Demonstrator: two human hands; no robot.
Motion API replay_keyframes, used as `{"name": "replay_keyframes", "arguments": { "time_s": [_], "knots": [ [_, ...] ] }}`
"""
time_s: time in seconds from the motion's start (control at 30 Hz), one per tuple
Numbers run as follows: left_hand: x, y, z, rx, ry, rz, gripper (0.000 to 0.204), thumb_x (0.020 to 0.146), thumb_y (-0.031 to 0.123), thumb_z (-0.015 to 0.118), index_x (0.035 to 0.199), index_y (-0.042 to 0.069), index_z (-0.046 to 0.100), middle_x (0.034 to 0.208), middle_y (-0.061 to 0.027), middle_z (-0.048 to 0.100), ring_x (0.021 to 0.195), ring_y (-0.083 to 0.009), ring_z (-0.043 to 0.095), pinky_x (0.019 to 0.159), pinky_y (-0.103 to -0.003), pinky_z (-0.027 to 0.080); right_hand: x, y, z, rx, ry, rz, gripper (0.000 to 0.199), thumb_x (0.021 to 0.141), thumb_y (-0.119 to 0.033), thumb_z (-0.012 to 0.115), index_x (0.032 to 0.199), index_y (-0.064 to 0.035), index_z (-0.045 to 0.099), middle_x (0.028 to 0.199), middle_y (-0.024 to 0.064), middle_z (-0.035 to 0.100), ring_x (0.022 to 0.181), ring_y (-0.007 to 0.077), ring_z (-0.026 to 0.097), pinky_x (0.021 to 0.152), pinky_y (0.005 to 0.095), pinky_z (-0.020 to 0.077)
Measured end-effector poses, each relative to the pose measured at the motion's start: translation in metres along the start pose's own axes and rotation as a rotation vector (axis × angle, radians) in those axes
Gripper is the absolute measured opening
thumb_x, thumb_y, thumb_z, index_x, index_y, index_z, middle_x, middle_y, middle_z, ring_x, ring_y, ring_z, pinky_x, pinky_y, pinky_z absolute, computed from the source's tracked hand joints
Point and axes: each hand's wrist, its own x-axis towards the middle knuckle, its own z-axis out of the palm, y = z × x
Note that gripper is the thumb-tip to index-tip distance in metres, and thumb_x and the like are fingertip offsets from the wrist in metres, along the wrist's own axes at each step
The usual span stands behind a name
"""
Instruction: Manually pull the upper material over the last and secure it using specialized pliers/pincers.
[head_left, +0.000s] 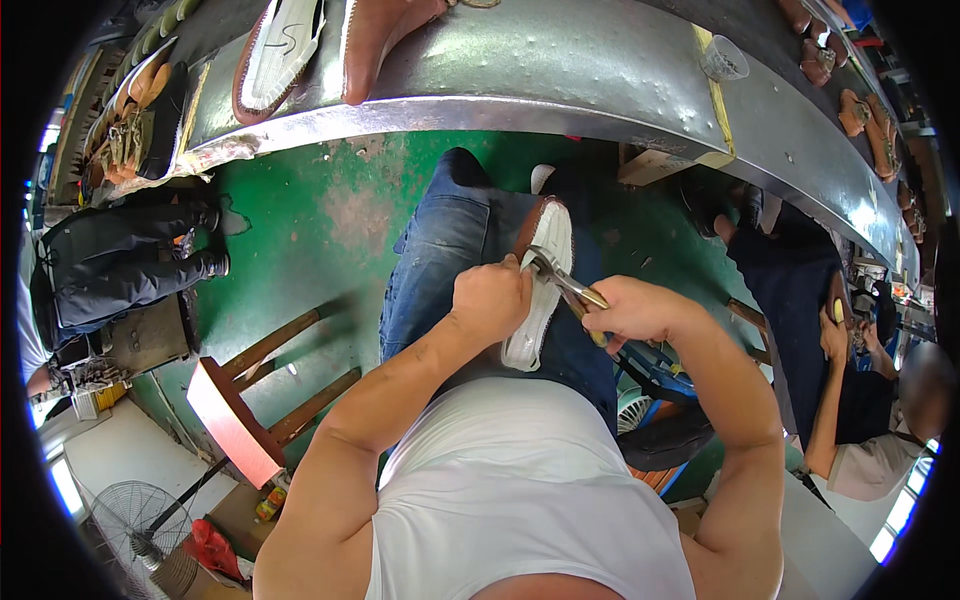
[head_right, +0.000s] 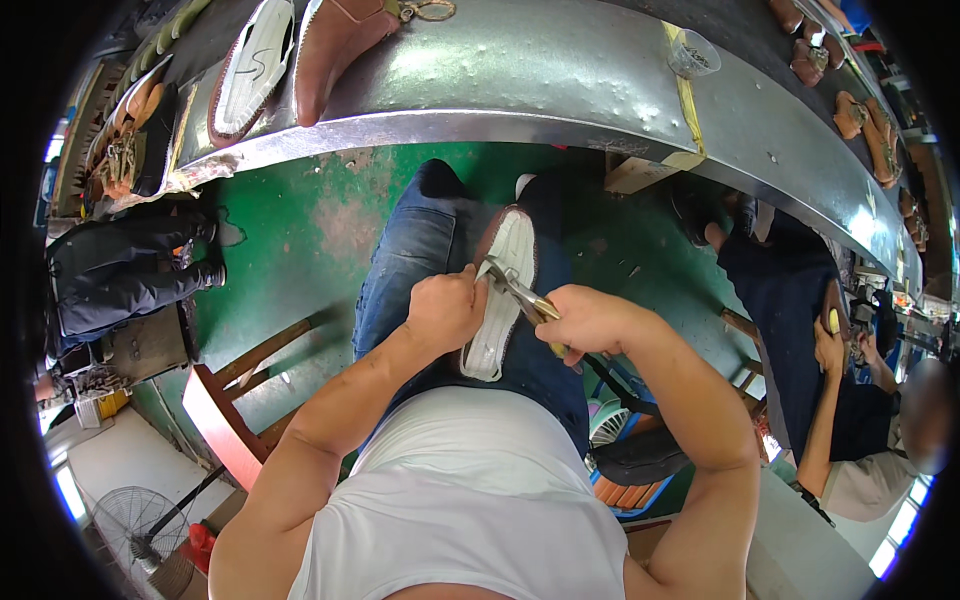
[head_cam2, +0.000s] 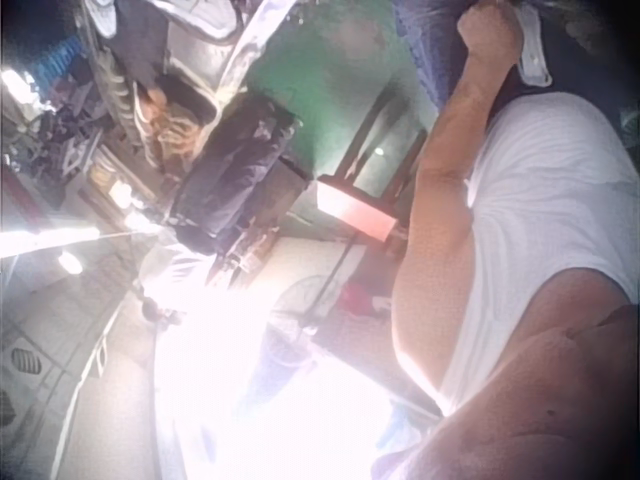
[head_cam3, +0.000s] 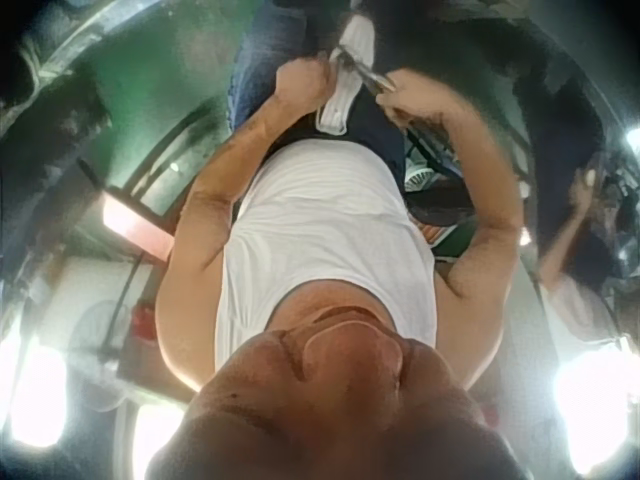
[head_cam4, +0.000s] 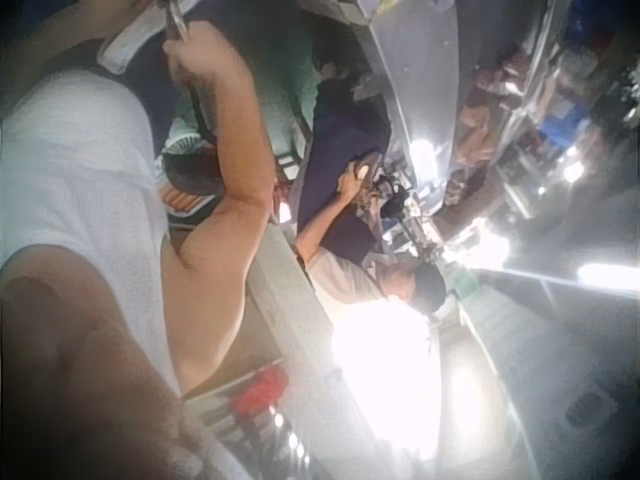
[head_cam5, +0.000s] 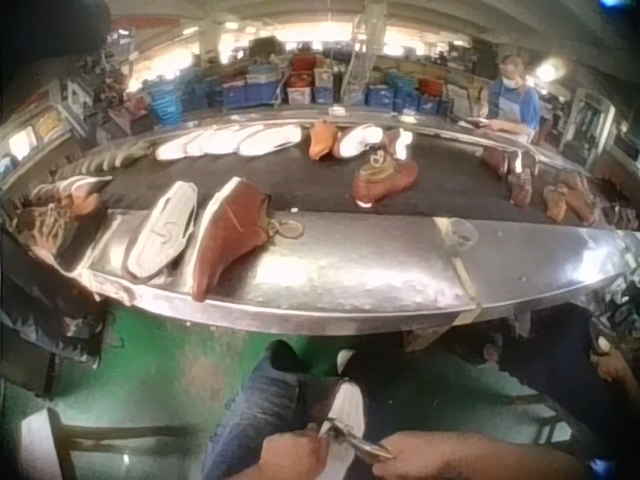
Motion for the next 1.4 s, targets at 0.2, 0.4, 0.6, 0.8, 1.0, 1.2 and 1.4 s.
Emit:
{"name": "replay_keyframes", "arguments": {
  "time_s": [0.2,0.4,0.6,0.8,1.0,1.2,1.4],
  "knots": [
    [0.012,-0.025,0.024,-0.176,0.272,0.151,0.031,0.100,0.032,0.053,0.093,0.002,0.061,0.086,-0.0158,0.068,0.080,-0.0293,0.067,0.079,-0.042,0.054,0.001,-0.015,-0.003,-0.649,0.304,-0.086,0.027,0.095,-0.026,0.059,0.104,-0.0009,0.059,0.097,0.0201,0.068,0.092,0.0361,0.067,0.074,0.0471,0.0522],
    [0.021,-0.040,0.046,-1.692,-0.199,-0.362,0.055,0.102,0.041,0.054,0.144,0.007,0.045,0.130,-0.0058,0.058,0.118,-0.0165,0.054,0.103,-0.035,0.043,0.045,0.023,0.052,-0.314,0.477,-0.263,0.030,0.092,-0.027,0.062,0.093,0.0030,0.062,0.086,0.0269,0.066,0.087,0.0448,0.065,0.078,0.0501,0.0502],
    [0.031,-0.049,0.048,-1.640,-0.350,-0.311,0.069,0.097,0.037,0.065,0.153,0.010,0.036,0.138,-0.0059,0.055,0.123,-0.0170,0.053,0.105,-0.034,0.044,0.081,0.053,0.102,0.481,0.509,-0.259,0.026,0.097,-0.025,0.059,0.094,0.0001,0.065,0.077,0.0116,0.068,0.067,0.0213,0.066,0.060,0.0335,0.0495],
    [0.044,-0.036,0.038,-1.403,-0.428,-0.278,0.061,0.093,0.025,0.070,0.144,0.003,0.045,0.127,-0.0109,0.061,0.113,-0.0187,0.059,0.098,-0.034,0.048,0.058,0.097,0.041,1.023,-0.286,-0.326,0.028,0.100,-0.023,0.057,0.109,0.0035,0.062,0.092,0.0102,0.068,0.076,0.0176,0.069,0.052,0.0259,0.0547],
    [0.047,-0.016,0.036,-1.212,-0.315,-0.418,0.060,0.087,0.024,0.072,0.136,0.000,0.048,0.119,-0.0164,0.063,0.106,-0.0237,0.063,0.092,-0.037,0.051,0.017,0.069,0.024,0.503,0.177,-0.177,0.033,0.102,-0.031,0.050,0.097,-0.0002,0.061,0.078,0.0081,0.066,0.073,0.0182,0.067,0.052,0.0297,0.0523],
    [0.049,-0.013,0.028,-1.111,-0.438,-0.400,0.064,0.087,0.020,0.073,0.138,-0.002,0.042,0.121,-0.0162,0.061,0.107,-0.0239,0.063,0.095,-0.039,0.051,0.036,0.018,-0.006,-0.173,0.431,-0.250,0.039,0.101,-0.034,0.048,0.087,0.0014,0.059,0.072,0.0127,0.064,0.069,0.0253,0.065,0.067,0.0390,0.0501],
    [0.056,-0.029,0.017,-1.124,-0.574,-0.419,0.074,0.086,0.025,0.077,0.142,-0.001,0.036,0.129,-0.0160,0.057,0.118,-0.0257,0.059,0.100,-0.041,0.049,-0.006,0.047,0.014,-0.068,0.264,-0.200,0.026,0.094,-0.023,0.061,0.097,0.0028,0.061,0.080,0.0175,0.066,0.069,0.0303,0.065,0.068,0.0401,0.0531]
  ]
}}
